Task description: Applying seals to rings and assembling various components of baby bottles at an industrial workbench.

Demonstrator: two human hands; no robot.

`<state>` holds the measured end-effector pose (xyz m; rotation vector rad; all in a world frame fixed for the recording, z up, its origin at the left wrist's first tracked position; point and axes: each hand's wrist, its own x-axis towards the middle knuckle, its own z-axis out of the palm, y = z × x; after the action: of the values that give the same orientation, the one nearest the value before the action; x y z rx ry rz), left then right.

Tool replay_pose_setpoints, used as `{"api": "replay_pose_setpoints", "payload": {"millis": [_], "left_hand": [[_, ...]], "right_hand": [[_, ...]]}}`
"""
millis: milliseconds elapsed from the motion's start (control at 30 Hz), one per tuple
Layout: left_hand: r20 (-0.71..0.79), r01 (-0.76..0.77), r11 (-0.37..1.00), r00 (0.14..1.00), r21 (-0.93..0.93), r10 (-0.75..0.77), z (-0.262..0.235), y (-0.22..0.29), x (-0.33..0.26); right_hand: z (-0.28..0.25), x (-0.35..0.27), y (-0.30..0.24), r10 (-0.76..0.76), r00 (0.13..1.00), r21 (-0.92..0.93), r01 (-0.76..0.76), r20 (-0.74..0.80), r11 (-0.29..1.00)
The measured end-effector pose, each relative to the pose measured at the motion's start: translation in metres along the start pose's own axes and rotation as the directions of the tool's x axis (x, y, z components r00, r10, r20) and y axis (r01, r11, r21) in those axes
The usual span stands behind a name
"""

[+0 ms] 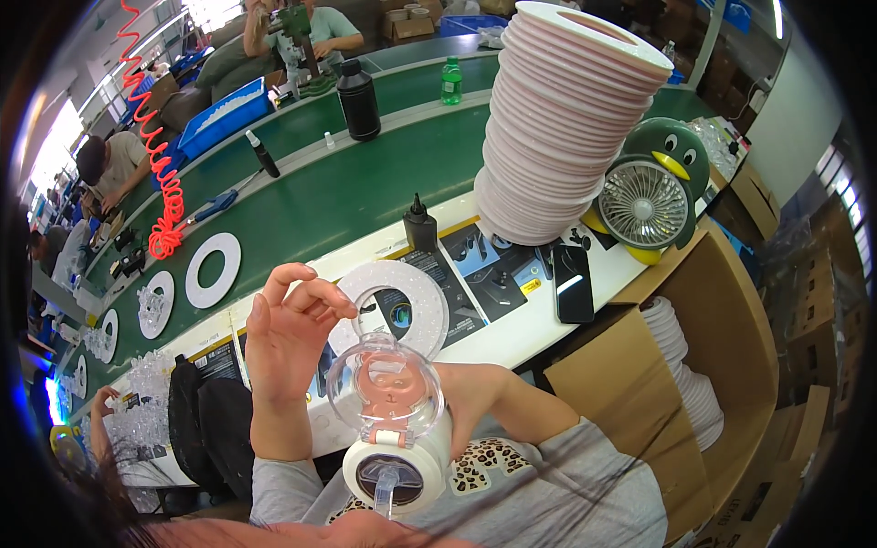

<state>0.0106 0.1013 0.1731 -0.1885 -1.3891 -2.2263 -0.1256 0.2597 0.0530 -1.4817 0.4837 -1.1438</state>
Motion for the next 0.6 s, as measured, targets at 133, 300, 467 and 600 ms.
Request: {"api": "replay_pose_setpoints", "payload": {"millis": [133, 300, 467, 600], "left_hand": [[0.007, 0.001, 1.000, 1.000, -0.001, -0.001, 0.000, 0.000, 0.000], [0.001, -0.001, 1.000, 1.000, -0.006, 0.001, 0.000, 0.000, 0.000], [0.003, -0.001, 1.000, 1.000, -0.002, 0.001, 0.001, 0.000, 0.000], [-0.004, -0.001, 1.000, 1.000, 0.005, 0.001, 0.002, 0.000, 0.000]], "right_hand": [[0.000, 0.004, -0.001, -0.074, 0.997, -0.012, 0.075, 0.008, 0.997], [-0.001, 0.002, 0.002, -0.044, 0.999, -0.024, 0.044, 0.001, 0.999], [0.002, -0.005, 0.004, 0.011, 1.000, 0.018, -0.010, -0.027, 1.000], [0.003, 0.001, -0.005, -0.077, 0.997, -0.066, 0.075, -0.027, 0.995]]}}
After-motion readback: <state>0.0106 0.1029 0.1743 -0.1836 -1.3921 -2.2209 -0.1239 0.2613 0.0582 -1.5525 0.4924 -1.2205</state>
